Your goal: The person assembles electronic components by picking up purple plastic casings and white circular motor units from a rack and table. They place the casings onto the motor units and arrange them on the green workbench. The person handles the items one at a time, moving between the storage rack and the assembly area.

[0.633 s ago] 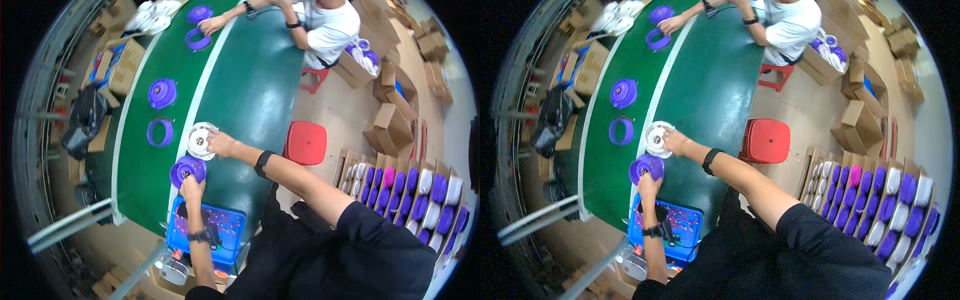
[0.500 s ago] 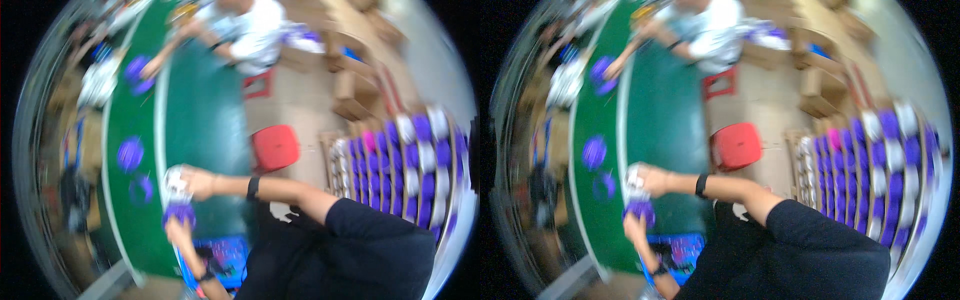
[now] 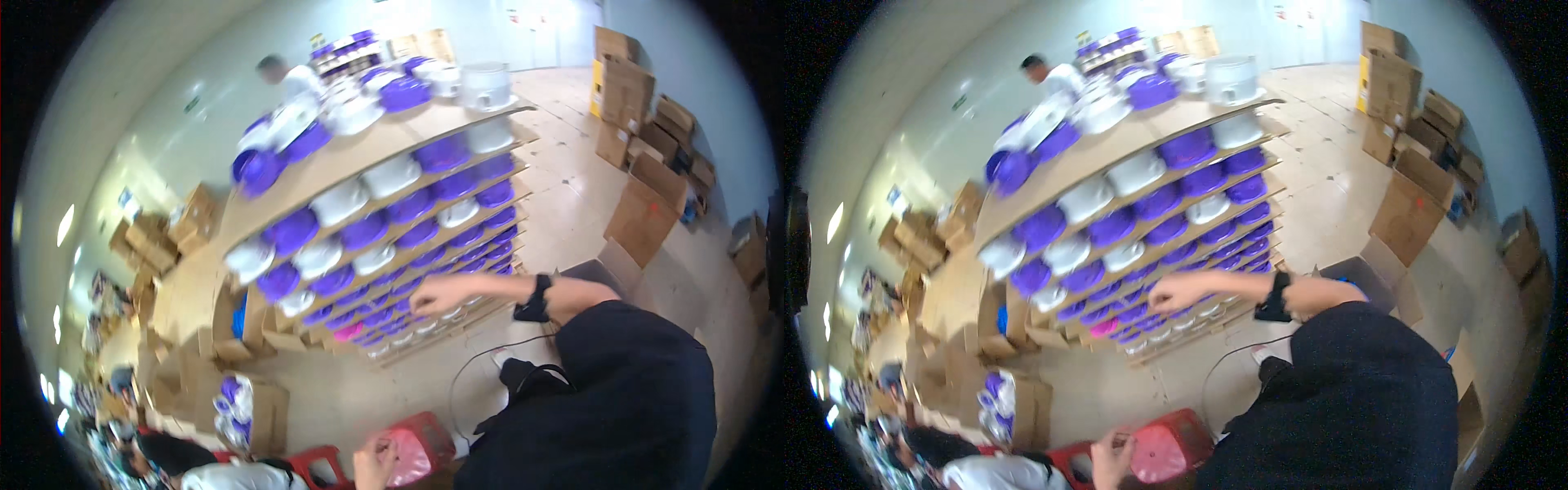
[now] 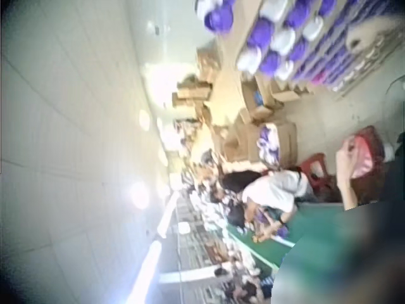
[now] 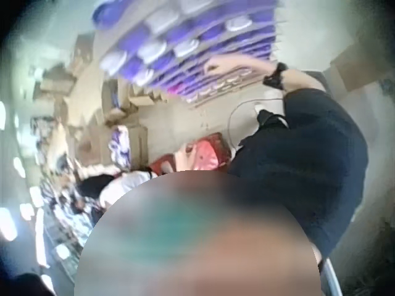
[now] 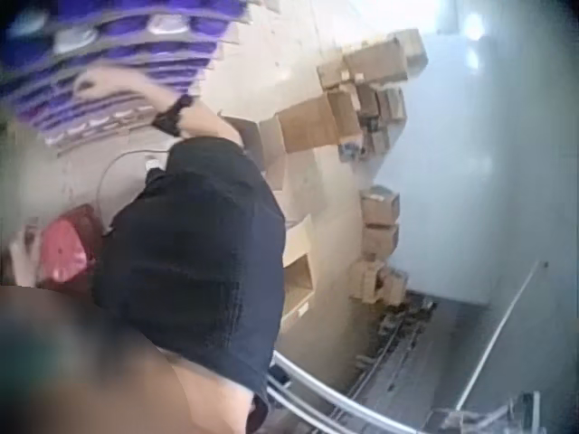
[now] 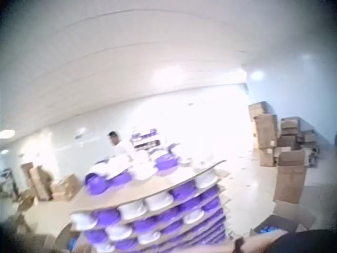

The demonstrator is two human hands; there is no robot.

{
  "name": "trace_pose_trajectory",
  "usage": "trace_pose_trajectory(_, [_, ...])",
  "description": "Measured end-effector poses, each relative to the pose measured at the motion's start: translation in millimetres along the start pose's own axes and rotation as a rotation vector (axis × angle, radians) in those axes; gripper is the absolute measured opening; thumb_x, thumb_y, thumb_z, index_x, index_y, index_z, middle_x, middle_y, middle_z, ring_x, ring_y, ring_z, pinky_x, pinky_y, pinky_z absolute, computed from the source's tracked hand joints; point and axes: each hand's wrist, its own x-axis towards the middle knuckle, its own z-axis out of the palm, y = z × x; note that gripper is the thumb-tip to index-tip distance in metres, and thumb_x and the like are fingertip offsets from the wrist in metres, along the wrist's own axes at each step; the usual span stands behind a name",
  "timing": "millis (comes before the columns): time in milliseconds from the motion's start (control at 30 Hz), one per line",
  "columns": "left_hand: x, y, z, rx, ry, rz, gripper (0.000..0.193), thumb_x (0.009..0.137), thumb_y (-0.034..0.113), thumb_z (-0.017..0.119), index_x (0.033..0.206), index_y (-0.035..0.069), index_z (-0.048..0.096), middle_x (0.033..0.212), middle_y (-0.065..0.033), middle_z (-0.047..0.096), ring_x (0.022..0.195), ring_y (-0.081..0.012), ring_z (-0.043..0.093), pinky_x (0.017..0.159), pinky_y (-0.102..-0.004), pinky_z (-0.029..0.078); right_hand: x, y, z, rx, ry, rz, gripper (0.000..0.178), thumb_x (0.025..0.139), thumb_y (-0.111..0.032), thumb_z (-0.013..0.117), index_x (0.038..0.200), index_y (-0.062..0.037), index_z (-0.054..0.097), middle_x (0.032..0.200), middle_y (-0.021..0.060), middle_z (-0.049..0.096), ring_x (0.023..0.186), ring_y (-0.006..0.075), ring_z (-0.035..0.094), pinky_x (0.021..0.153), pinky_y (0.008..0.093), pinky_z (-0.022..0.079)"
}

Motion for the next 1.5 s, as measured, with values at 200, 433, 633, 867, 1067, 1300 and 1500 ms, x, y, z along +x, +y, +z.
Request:
trace_pose_trajectory(200, [200, 213, -73, 0.171, -0.122, 0.581, 0.022, 0.078, 0.002, 0.066, 0.1, 0.002, 0.068, 0.073, -0.0067, 0.07, 0.068, -0.0158, 0.07, 0.062, -0.0282, 0.052, -131, 0, -274, -0.367, 0.681, -0.156, 0.015, 0.084, -0.009, 0.066, 0.099, -0.0061, 0.068, 0.09, 0.0075, 0.068, 0.083, 0.0196, 0.066, 0.076, 0.0319, 0.052])
trace_pose_trajectory(433, [400, 448, -55, 0.503, 0.185, 0.907, 0.024, 0.08, 0.007, 0.063, 0.104, 0.007, 0.065, 0.086, -0.01, 0.069, 0.079, -0.0237, 0.067, 0.069, -0.0352, 0.051, -144, 39, -442, -0.662, 0.555, 0.075, 0.034, 0.074, -0.021, 0.072, 0.101, -0.0007, 0.066, 0.09, 0.0163, 0.068, 0.088, 0.0306, 0.065, 0.079, 0.039, 0.051])
trace_pose_trajectory(633, [548, 490, -46, 0.71, 0.157, 0.879, 0.035, 0.077, 0.019, 0.068, 0.108, 0.005, 0.061, 0.089, -0.0098, 0.07, 0.087, -0.0311, 0.065, 0.08, -0.0402, 0.051, -120, 39, -465, -0.76, 0.202, 0.243, 0.031, 0.066, -0.019, 0.076, 0.088, 0.0003, 0.07, 0.078, 0.0169, 0.068, 0.075, 0.0335, 0.066, 0.066, 0.0423, 0.05])
trace_pose_trajectory(867, [561, 506, 15, 0.883, 0.409, 0.814, 0.052, 0.077, 0.027, 0.07, 0.123, 0.011, 0.053, 0.078, -0.0141, 0.068, 0.083, -0.0341, 0.065, 0.073, -0.0427, 0.053, -124, 51, -474, -0.668, 0.199, 0.127, 0.032, 0.064, -0.021, 0.078, 0.089, -0.002, 0.071, 0.075, 0.0163, 0.068, 0.075, 0.0334, 0.066, 0.066, 0.0427, 0.051])
trace_pose_trajectory(1067, [569, 517, 14, 0.946, 0.414, 0.736, 0.064, 0.079, 0.028, 0.069, 0.137, 0.018, 0.045, 0.103, -0.0229, 0.062, 0.084, -0.038, 0.066, 0.076, -0.0455, 0.054, -113, 55, -485, -0.728, 0.048, 0.174, 0.026, 0.063, -0.02, 0.077, 0.078, 0.0001, 0.069, 0.071, 0.0174, 0.066, 0.071, 0.0352, 0.065, 0.064, 0.0426, 0.05])
trace_pose_trajectory(1300, [567, 512, 20, 0.903, 0.242, 0.774, 0.06, 0.077, 0.029, 0.068, 0.134, 0.021, 0.051, 0.102, -0.0211, 0.066, 0.092, -0.0379, 0.066, 0.082, -0.0468, 0.053, -114, 52, -469, -0.799, 0.104, 0.174, 0.023, 0.062, -0.018, 0.075, 0.07, 0.0022, 0.065, 0.066, 0.0189, 0.063, 0.067, 0.0378, 0.064, 0.063, 0.0432, 0.05])
trace_pose_trajectory(1500, [582, 520, 8, 0.927, 0.133, 0.616, 0.064, 0.074, 0.037, 0.067, 0.134, 0.022, 0.053, 0.112, -0.0174, 0.067, 0.101, -0.0343, 0.065, 0.087, -0.0468, 0.051, -113, 46, -443, -0.919, 0.255, 0.206, 0.019, 0.065, -0.014, 0.072, 0.072, 0.0025, 0.067, 0.067, 0.02, 0.063, 0.069, 0.0385, 0.063, 0.066, 0.0436, 0.05])
